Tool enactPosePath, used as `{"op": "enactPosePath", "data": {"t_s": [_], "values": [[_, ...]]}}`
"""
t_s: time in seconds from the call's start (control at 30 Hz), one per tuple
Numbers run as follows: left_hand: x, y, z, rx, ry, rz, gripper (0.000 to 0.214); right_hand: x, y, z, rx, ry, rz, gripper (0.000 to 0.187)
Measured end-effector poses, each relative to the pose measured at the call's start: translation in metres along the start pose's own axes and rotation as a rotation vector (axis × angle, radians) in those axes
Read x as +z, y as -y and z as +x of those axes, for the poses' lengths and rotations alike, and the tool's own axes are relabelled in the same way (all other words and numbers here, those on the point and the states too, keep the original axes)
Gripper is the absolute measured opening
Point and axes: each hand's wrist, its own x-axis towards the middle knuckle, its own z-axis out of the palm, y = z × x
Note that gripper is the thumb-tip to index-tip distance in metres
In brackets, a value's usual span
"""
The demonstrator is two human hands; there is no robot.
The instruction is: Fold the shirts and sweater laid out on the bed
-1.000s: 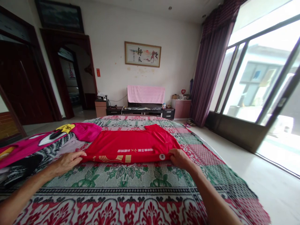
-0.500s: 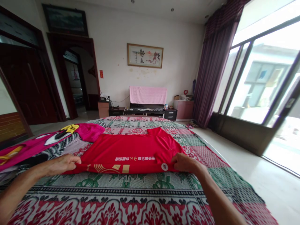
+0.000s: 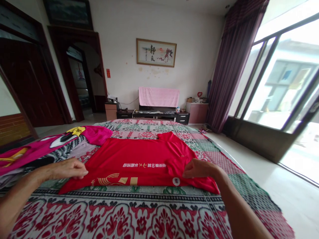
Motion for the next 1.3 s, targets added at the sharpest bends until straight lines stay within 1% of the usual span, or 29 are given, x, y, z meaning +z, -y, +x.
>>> {"op": "enactPosePath", "data": {"t_s": [0.03,0.1,0.17,0.2,0.27,0.33,0.43,0.47,0.5,0.57,0.63,0.7,0.77,0.87,0.9,0.93,1.0,1.03,1.1,1.2,1.3], "values": [[0.0,-0.001,0.001,-0.004,0.006,0.0,0.044,0.0,0.002,0.0,0.005,-0.02,0.006,0.028],[0.001,-0.006,0.003,0.038,0.012,0.024,0.044,0.002,0.009,0.003,-0.018,-0.057,0.016,0.03],[0.005,-0.016,0.006,0.087,-0.061,0.043,0.04,0.008,0.019,0.009,-0.095,-0.086,0.029,0.029],[0.008,-0.023,0.007,0.118,-0.061,0.028,0.038,0.012,0.025,0.013,-0.149,-0.096,0.04,0.028],[0.017,-0.036,0.009,0.166,-0.006,-0.036,0.037,0.02,0.036,0.019,-0.244,-0.096,0.08,0.025],[0.027,-0.047,0.012,0.188,0.09,-0.085,0.036,0.026,0.044,0.024,-0.266,-0.026,0.147,0.023],[0.036,-0.055,0.013,0.175,0.218,-0.128,0.034,0.027,0.05,0.023,-0.205,0.16,0.29,0.021],[0.037,-0.055,0.013,0.167,0.235,-0.141,0.035,0.026,0.05,0.022,-0.189,0.184,0.338,0.021],[0.037,-0.055,0.013,0.161,0.234,-0.153,0.035,0.023,0.048,0.02,-0.182,0.175,0.376,0.022],[0.035,-0.053,0.013,0.16,0.213,-0.17,0.037,0.017,0.041,0.018,-0.174,0.089,0.397,0.022],[0.034,-0.048,0.015,0.159,0.177,-0.164,0.037,0.013,0.03,0.018,-0.125,-0.039,0.364,0.022],[0.034,-0.042,0.02,0.139,0.1,-0.12,0.037,0.013,0.016,0.022,-0.057,-0.189,0.326,0.021],[0.035,-0.032,0.027,0.11,-0.068,-0.017,0.037,0.017,0.001,0.03,-0.003,-0.381,0.28,0.022],[0.039,-0.013,0.041,0.087,-0.389,0.162,0.038,0.03,-0.02,0.042,0.088,-0.695,0.105,0.022],[0.042,-0.006,0.045,0.103,-0.471,0.201,0.041,0.035,-0.025,0.045,0.1,-0.771,0.04,0.023],[0.045,0.001,0.049,0.137,-0.526,0.231,0.044,0.039,-0.03,0.048,0.098,-0.819,-0.016,0.025],[0.053,0.015,0.055,0.191,-0.561,0.282,0.053,0.046,-0.037,0.05,0.049,-0.838,-0.089,0.027],[0.058,0.021,0.057,0.184,-0.554,0.306,0.057,0.049,-0.039,0.05,0.018,-0.819,-0.109,0.028],[0.067,0.029,0.058,0.111,-0.522,0.336,0.061,0.052,-0.044,0.049,-0.021,-0.777,-0.129,0.03],[0.074,0.032,0.056,0.011,-0.476,0.355,0.058,0.052,-0.049,0.048,-0.062,-0.745,-0.14,0.032],[0.074,0.03,0.055,-0.001,-0.454,0.358,0.055,0.052,-0.054,0.049,-0.089,-0.751,-0.128,0.035]]}}
